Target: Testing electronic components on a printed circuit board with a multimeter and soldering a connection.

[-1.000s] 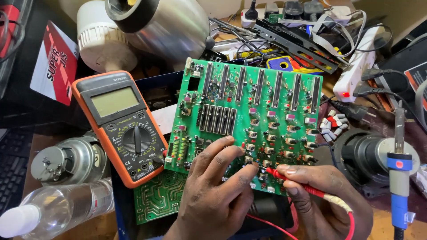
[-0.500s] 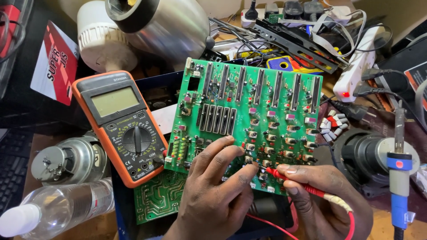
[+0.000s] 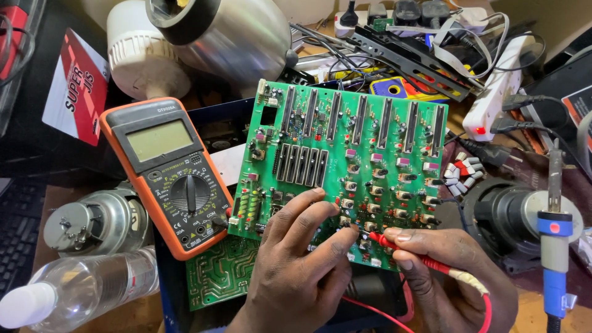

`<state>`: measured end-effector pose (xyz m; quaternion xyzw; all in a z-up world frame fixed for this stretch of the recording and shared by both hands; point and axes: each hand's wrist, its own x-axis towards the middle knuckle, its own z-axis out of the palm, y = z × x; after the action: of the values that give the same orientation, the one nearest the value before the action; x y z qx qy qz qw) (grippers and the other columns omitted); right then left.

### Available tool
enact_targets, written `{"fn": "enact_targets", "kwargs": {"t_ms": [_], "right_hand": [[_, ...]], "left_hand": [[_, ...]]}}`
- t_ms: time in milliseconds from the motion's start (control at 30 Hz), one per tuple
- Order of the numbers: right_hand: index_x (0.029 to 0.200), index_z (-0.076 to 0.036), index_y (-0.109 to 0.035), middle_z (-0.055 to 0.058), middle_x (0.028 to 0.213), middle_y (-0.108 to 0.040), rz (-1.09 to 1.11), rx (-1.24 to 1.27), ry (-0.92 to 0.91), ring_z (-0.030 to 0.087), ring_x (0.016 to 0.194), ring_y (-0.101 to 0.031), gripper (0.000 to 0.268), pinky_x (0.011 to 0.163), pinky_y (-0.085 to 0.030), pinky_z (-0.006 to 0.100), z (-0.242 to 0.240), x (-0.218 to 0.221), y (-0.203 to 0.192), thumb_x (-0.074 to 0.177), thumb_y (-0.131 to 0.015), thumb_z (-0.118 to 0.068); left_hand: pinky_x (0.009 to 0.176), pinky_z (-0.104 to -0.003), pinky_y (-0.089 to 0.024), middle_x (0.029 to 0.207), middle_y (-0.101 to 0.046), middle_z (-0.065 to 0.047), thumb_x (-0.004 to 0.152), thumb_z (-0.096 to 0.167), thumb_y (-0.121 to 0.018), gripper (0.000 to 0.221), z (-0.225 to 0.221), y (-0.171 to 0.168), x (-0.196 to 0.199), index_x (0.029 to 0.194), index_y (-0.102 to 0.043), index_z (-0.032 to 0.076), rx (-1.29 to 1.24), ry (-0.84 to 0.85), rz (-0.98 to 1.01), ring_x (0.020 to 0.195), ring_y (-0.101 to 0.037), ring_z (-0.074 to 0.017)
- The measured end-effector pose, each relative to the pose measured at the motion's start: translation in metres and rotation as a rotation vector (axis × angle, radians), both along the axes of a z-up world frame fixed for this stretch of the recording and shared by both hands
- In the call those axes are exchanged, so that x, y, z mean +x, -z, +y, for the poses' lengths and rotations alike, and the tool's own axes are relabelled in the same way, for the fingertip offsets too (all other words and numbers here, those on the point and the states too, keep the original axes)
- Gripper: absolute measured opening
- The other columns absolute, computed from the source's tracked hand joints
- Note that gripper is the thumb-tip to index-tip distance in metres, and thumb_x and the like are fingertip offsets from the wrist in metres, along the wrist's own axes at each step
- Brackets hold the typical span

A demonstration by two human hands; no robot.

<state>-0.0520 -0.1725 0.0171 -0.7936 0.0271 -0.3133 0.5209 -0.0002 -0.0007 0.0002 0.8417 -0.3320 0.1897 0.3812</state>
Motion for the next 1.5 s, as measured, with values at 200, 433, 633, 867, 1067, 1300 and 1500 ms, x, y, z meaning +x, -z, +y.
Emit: {"fn": "enact_targets", "kwargs": {"t_ms": [200, 433, 633, 867, 1067, 1300, 1500], "right_hand": [[0.097, 0.003, -0.073, 0.019, 0.098, -0.080, -0.020, -0.002, 0.005, 0.024, 0.090, -0.082, 0.014, 0.088, -0.062, 0.026, -0.0003, 0.0004, 0.0029, 0.093, -0.071, -0.009], [0.098, 0.001, -0.075, 0.018, 0.100, -0.081, -0.015, -0.024, -0.014, 0.022, 0.090, -0.082, 0.012, 0.087, -0.062, 0.026, -0.0042, 0.0006, 0.0032, 0.093, -0.071, -0.009], [0.099, 0.003, -0.075, 0.019, 0.100, -0.081, -0.001, 0.018, 0.000, 0.023, 0.091, -0.082, 0.012, 0.089, -0.062, 0.026, 0.0002, 0.0001, -0.0006, 0.093, -0.071, -0.007], [0.098, 0.002, -0.076, 0.017, 0.100, -0.082, 0.013, -0.004, -0.007, 0.023, 0.092, -0.081, 0.014, 0.090, -0.061, 0.026, -0.0009, 0.0005, -0.0008, 0.091, -0.072, -0.009], [0.099, 0.001, -0.076, 0.018, 0.100, -0.082, 0.003, -0.004, -0.033, 0.022, 0.091, -0.081, 0.013, 0.089, -0.061, 0.026, -0.0030, 0.0004, -0.0011, 0.091, -0.072, -0.009], [0.099, 0.000, -0.076, 0.016, 0.100, -0.083, 0.013, -0.033, -0.037, 0.021, 0.091, -0.081, 0.013, 0.088, -0.061, 0.026, -0.0042, 0.0004, -0.0039, 0.092, -0.072, -0.011], [0.098, 0.001, -0.074, 0.017, 0.099, -0.081, -0.001, 0.003, 0.001, 0.021, 0.090, -0.081, 0.016, 0.086, -0.063, 0.026, -0.0005, -0.0015, -0.0015, 0.098, -0.067, -0.013]], "left_hand": [[0.105, -0.058, -0.053, 0.129, -0.062, -0.016, 0.096, 0.008, -0.069, 0.021, 0.0004, 0.0003, -0.0003, 0.115, -0.078, 0.009, -0.007, 0.003, 0.005, 0.136, -0.060, -0.0427], [0.106, -0.058, -0.053, 0.129, -0.062, -0.016, 0.097, 0.009, -0.067, 0.020, 0.0007, 0.0005, -0.0006, 0.114, -0.077, 0.009, -0.009, 0.007, 0.010, 0.136, -0.059, -0.0428], [0.106, -0.058, -0.053, 0.128, -0.062, -0.016, 0.096, 0.009, -0.068, 0.020, 0.0004, 0.0005, 0.0001, 0.114, -0.077, 0.009, -0.015, 0.007, 0.001, 0.136, -0.060, -0.0428], [0.105, -0.058, -0.052, 0.129, -0.062, -0.015, 0.096, 0.010, -0.068, 0.021, 0.0009, 0.0011, -0.0004, 0.115, -0.077, 0.011, 0.000, 0.002, 0.004, 0.137, -0.059, -0.0426], [0.105, -0.058, -0.053, 0.129, -0.062, -0.016, 0.097, 0.008, -0.066, 0.020, 0.0000, -0.0001, -0.0010, 0.114, -0.076, 0.011, -0.011, 0.000, 0.007, 0.137, -0.059, -0.0426], [0.107, -0.058, -0.053, 0.130, -0.062, -0.015, 0.096, 0.006, -0.069, 0.023, 0.0000, 0.0021, -0.0011, 0.117, -0.077, 0.010, -0.029, -0.001, -0.010, 0.137, -0.060, -0.0430], [0.104, -0.054, -0.052, 0.124, -0.062, -0.014, 0.100, 0.013, -0.073, 0.014, -0.0014, -0.0069, 0.0004, 0.113, -0.077, 0.011, -0.024, -0.011, -0.057, 0.131, -0.062, -0.0413]]}}
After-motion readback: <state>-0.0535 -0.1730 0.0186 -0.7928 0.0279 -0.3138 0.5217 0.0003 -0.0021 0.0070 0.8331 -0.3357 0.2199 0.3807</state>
